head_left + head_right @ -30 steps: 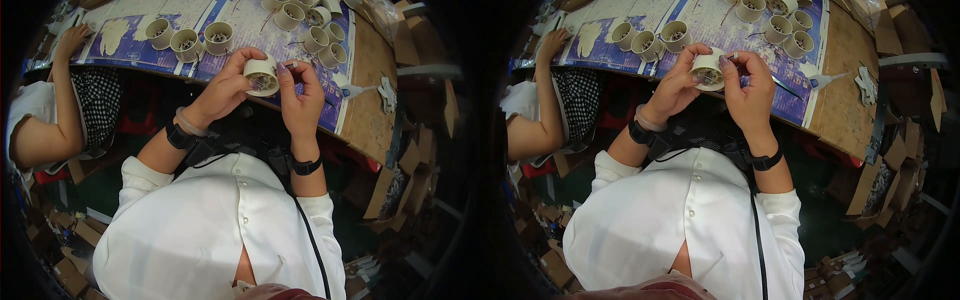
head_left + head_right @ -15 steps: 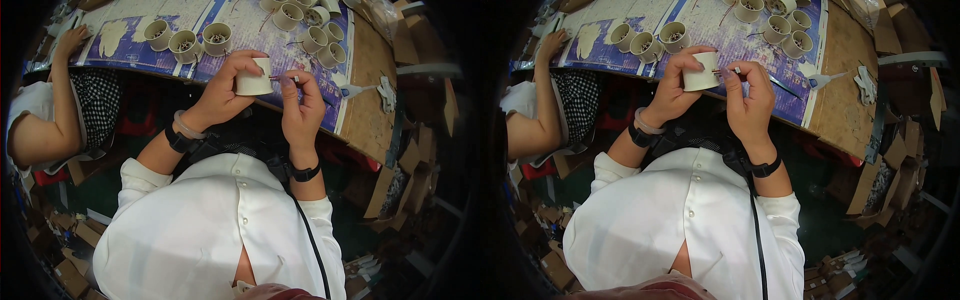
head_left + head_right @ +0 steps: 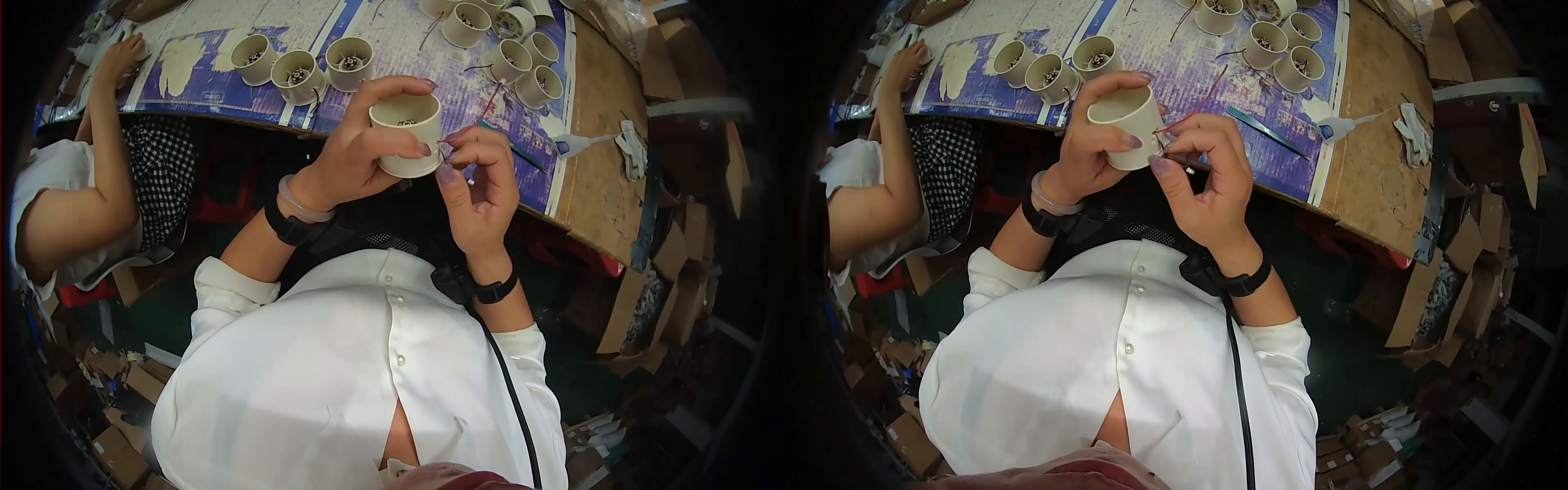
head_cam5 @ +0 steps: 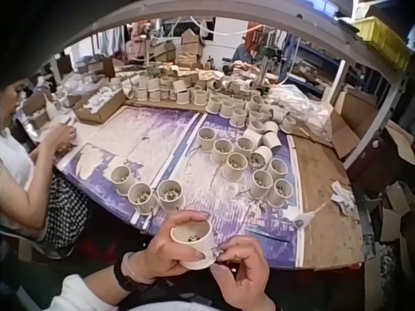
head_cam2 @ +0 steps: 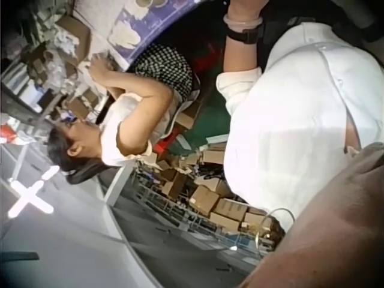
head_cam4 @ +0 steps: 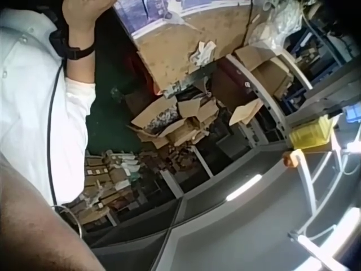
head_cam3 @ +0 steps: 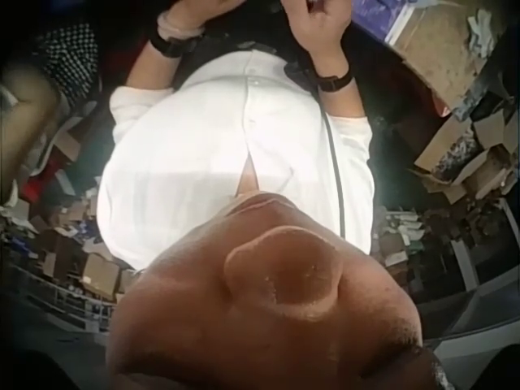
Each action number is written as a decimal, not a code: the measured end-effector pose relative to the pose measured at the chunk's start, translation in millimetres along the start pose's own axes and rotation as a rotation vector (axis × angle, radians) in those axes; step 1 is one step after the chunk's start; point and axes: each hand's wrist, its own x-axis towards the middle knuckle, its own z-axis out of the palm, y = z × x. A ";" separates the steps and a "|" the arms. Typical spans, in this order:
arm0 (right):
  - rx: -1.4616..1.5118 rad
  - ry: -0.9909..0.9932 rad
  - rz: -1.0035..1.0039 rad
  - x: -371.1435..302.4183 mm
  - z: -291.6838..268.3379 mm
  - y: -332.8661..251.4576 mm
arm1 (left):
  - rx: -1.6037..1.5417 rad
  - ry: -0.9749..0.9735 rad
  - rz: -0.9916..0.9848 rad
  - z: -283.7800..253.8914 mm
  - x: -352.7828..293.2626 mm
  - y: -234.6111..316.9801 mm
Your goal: The person uses tweezers to position a component inside a plastic housing, applies glue from a bottle to the assembly, and presses the parts together by hand. They repeat these steps on a second housing before setting the glue bottle down.
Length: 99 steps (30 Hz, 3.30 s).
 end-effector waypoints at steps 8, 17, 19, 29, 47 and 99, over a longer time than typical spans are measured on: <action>0.244 0.083 0.213 -3.4 -0.2 -2.5 | 0.049 -0.006 0.037 2.0 1.4 1.6; -0.061 -0.037 0.270 2.9 -9.3 -9.9 | 0.138 -0.044 0.064 -2.4 4.4 5.0; -0.048 -0.027 0.283 3.2 -8.7 -10.7 | 0.148 -0.054 0.055 -3.4 3.4 5.2; -0.182 -0.064 0.228 3.7 -8.1 -6.5 | 0.043 0.039 -0.002 3.2 -0.5 1.4; -0.545 -0.074 -0.308 15.4 -16.0 16.1 | -0.314 0.047 -0.496 13.0 -9.5 -5.0; 0.052 0.134 0.113 15.1 -30.5 24.1 | 0.189 -0.162 -0.408 15.4 -11.1 -9.2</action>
